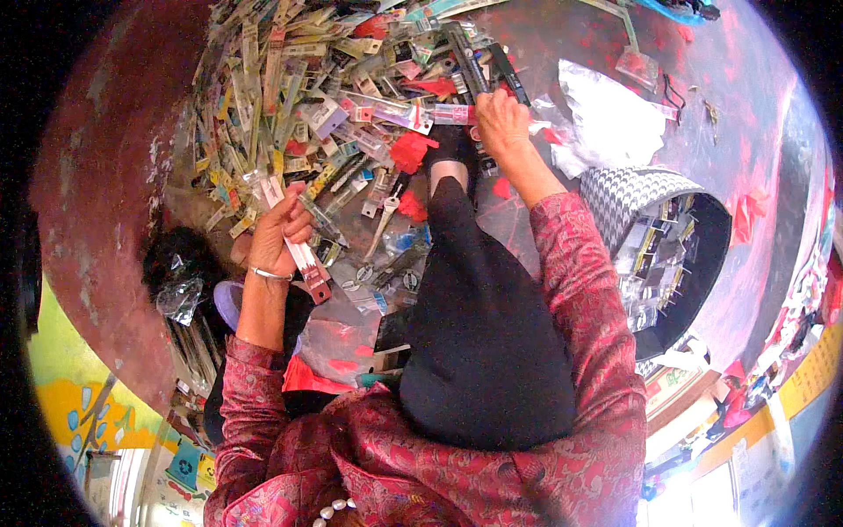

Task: The person picks up packaged stationery items from a pile on the floor, wipes each package with a cloth, and places the cleaned items into a plastic bag or a bin.

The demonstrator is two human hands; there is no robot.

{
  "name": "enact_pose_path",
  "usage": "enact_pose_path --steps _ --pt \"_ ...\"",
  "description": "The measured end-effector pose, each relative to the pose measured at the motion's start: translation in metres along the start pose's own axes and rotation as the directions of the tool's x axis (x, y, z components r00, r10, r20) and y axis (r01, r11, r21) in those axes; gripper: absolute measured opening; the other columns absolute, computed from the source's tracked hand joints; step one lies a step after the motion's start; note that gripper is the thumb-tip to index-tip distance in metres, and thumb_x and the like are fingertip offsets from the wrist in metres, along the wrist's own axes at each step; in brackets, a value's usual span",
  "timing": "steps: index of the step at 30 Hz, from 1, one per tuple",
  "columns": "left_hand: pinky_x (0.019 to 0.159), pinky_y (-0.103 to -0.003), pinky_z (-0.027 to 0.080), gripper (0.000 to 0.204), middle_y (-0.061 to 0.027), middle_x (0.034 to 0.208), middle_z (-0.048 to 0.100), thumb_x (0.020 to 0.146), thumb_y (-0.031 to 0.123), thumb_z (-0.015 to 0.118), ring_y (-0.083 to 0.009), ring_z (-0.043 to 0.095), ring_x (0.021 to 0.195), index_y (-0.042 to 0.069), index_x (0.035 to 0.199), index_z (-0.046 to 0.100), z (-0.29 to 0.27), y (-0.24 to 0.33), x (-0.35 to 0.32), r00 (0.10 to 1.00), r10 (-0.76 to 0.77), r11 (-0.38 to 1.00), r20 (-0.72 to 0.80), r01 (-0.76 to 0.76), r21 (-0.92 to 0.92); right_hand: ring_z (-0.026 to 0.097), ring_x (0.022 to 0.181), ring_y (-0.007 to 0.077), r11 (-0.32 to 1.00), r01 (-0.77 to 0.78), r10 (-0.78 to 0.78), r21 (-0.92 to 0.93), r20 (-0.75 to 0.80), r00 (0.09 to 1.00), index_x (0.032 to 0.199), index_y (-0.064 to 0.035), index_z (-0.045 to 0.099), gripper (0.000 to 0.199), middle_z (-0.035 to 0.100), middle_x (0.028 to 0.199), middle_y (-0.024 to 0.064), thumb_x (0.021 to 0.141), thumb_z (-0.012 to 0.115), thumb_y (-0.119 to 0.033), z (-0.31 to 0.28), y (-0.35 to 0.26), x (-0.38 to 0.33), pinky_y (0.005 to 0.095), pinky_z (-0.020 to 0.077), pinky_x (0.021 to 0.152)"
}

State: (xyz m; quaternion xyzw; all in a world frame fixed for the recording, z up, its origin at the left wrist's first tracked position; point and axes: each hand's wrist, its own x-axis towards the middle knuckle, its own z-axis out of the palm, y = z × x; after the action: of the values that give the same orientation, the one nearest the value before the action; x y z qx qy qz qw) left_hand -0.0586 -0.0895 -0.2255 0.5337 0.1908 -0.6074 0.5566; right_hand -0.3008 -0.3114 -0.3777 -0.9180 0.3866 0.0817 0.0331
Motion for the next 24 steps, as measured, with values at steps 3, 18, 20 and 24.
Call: enact_pose_path --steps 3,18,20,24 --pt "0.038 -0.018 0.025 0.022 0.0016 0.062 0.038 0.084 0.013 0.054 -0.0048 0.03 0.044 0.002 0.102 0.049 -0.007 -0.003 0.002 1.0 -0.009 1.0 0.003 0.009 -0.021 0.062 0.067 0.0273 0.997 0.06 -0.06 0.049 0.005 0.998 0.078 -0.0096 0.058 0.009 0.057 0.076 0.012 0.072 0.056 -0.016 0.002 0.007 0.007 0.0401 0.0489 0.057" --pt "0.056 -0.028 0.044 0.022 -0.0032 0.073 0.055 0.082 0.028 0.058 -0.0146 0.053 0.062 0.007 0.082 0.051 0.01 -0.013 0.043 0.951 0.224 0.961 -0.212 -0.18 0.208 0.061 0.072 0.0351 0.525 0.206 -0.676 0.826 0.257 0.691 0.078 0.0001 0.062 0.038 0.061 0.071 0.0212 0.071 0.055 -0.037 -0.133 -0.131 0.015 0.0437 0.0474 0.06" --pt "0.064 -0.031 0.046 0.025 -0.0055 0.075 0.056 0.085 0.03 0.053 -0.0167 0.054 0.07 0.008 0.074 0.05 -0.008 -0.004 0.042 0.909 0.27 0.96 -0.317 -0.23 0.159 0.06 0.072 0.0345 0.701 0.154 -0.468 0.696 0.287 0.836 0.078 -0.0013 0.061 0.038 0.06 0.072 0.0201 0.072 0.056 -0.038 -0.118 -0.122 0.031 0.0435 0.047 0.058" --pt "0.061 -0.03 0.046 0.029 -0.0073 0.077 0.057 0.087 0.034 0.048 -0.0171 0.054 0.069 0.007 0.075 0.05 0.001 0.01 0.02 0.948 0.185 0.983 -0.258 -0.173 0.068 0.061 0.072 0.0265 0.924 0.323 -0.333 0.204 0.018 0.943 0.076 -0.0016 0.061 0.027 0.061 0.077 0.0139 0.069 0.06 -0.028 -0.047 -0.118 0.047 0.0376 0.0465 0.052"
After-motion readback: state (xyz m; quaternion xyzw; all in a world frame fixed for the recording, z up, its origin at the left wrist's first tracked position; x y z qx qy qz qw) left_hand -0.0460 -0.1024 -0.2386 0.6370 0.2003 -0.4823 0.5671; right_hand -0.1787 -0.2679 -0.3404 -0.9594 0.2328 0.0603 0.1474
